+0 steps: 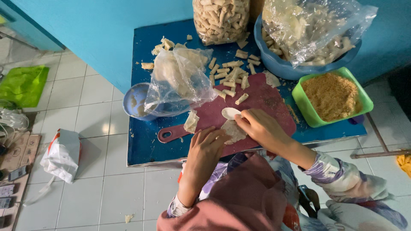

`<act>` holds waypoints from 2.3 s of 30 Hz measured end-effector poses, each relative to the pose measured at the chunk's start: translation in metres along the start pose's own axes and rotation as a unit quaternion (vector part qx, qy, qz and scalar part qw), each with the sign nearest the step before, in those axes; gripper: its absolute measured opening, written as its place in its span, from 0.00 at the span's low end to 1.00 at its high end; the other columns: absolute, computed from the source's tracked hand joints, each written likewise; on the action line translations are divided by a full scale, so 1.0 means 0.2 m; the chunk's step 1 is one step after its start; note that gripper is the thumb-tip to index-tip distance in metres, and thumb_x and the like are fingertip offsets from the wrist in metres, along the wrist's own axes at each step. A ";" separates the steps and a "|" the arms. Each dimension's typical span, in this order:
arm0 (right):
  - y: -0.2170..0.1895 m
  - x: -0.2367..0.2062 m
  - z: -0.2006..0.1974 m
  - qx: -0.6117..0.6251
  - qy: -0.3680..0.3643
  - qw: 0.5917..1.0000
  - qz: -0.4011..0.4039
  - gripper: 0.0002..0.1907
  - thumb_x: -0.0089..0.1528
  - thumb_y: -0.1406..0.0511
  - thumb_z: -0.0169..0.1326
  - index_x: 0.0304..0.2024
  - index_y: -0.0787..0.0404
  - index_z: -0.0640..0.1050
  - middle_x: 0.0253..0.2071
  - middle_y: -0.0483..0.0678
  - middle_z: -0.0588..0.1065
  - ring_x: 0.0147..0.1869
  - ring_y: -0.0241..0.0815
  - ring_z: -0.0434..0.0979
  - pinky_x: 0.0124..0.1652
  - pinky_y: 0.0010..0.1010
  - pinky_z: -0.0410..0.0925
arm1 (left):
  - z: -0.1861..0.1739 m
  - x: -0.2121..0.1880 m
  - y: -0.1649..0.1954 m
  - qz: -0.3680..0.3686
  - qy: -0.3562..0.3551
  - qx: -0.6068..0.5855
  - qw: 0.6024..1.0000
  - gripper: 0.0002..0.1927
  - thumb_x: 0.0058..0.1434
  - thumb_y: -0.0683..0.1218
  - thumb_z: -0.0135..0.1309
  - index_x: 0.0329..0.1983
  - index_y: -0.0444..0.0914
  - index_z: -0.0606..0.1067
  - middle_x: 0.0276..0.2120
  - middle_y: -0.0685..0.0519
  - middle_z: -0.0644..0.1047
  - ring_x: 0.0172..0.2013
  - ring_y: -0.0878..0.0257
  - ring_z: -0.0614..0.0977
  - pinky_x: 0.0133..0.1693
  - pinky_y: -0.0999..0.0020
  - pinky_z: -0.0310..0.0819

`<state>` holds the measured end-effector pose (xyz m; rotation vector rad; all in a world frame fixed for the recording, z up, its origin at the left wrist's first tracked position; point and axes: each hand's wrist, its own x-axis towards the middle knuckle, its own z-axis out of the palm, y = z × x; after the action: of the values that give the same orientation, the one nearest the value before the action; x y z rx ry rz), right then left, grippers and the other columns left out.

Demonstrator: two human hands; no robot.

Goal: The person pinches off small pieces of dough and rolls and shapes each piece by hand into a short cylinder on a cutting board, placing finished pieces with others on the table. They occasionally reach into a bowl of dough pieces and continue shaping new pieces from a flat dough sheet.

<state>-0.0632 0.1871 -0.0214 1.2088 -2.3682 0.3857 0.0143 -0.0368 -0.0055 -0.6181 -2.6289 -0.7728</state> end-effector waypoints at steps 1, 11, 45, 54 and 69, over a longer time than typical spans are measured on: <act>0.01 0.00 0.00 0.016 0.010 1.000 0.009 0.19 0.57 0.72 0.57 0.52 0.68 0.77 0.43 0.50 0.69 0.46 0.48 0.75 0.44 0.38 0.70 | 0.00 0.00 0.00 -0.001 0.002 -0.002 1.000 0.13 0.60 0.41 0.56 0.49 0.42 0.80 0.51 0.53 0.79 0.58 0.52 0.75 0.59 0.54 0.66; 0.13 -0.08 -0.12 -0.066 0.016 0.997 -0.033 0.16 0.53 0.70 0.58 0.44 0.59 0.79 0.47 0.47 0.72 0.52 0.49 0.75 0.50 0.44 0.67 | -0.02 0.00 0.02 -0.005 -0.002 -0.016 1.000 0.14 0.60 0.41 0.56 0.50 0.42 0.79 0.52 0.53 0.78 0.60 0.51 0.74 0.61 0.54 0.63; 0.37 -0.32 -0.49 -0.159 -0.040 0.947 0.277 0.05 0.67 0.61 0.60 0.35 0.50 0.82 0.35 0.39 0.79 0.51 0.47 0.70 0.54 0.46 0.56 | 0.15 0.00 0.06 -0.170 0.089 -0.005 0.981 0.09 0.63 0.46 0.56 0.42 0.38 0.71 0.34 0.48 0.77 0.40 0.47 0.78 0.40 0.54 0.68; -0.05 0.06 -0.15 0.083 -0.017 0.993 0.080 0.04 0.60 0.63 0.60 0.36 0.56 0.80 0.37 0.39 0.77 0.49 0.43 0.69 0.49 0.42 0.58 | 0.15 -0.01 0.04 -0.186 0.074 0.009 0.980 0.08 0.65 0.45 0.53 0.45 0.38 0.71 0.38 0.49 0.79 0.41 0.49 0.79 0.43 0.52 0.70; -0.12 0.01 0.05 0.161 0.049 0.983 0.077 0.09 0.59 0.63 0.64 0.42 0.51 0.83 0.46 0.40 0.77 0.53 0.47 0.69 0.55 0.43 0.59 | 0.10 0.01 0.09 -0.200 0.047 0.024 0.978 0.22 0.61 0.53 0.59 0.52 0.36 0.72 0.39 0.45 0.77 0.42 0.46 0.78 0.43 0.52 0.68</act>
<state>-0.0477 0.1674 -0.0274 1.1109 -2.3819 0.8896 0.0181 -0.0101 -0.0135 -0.0316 -2.7067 -0.8191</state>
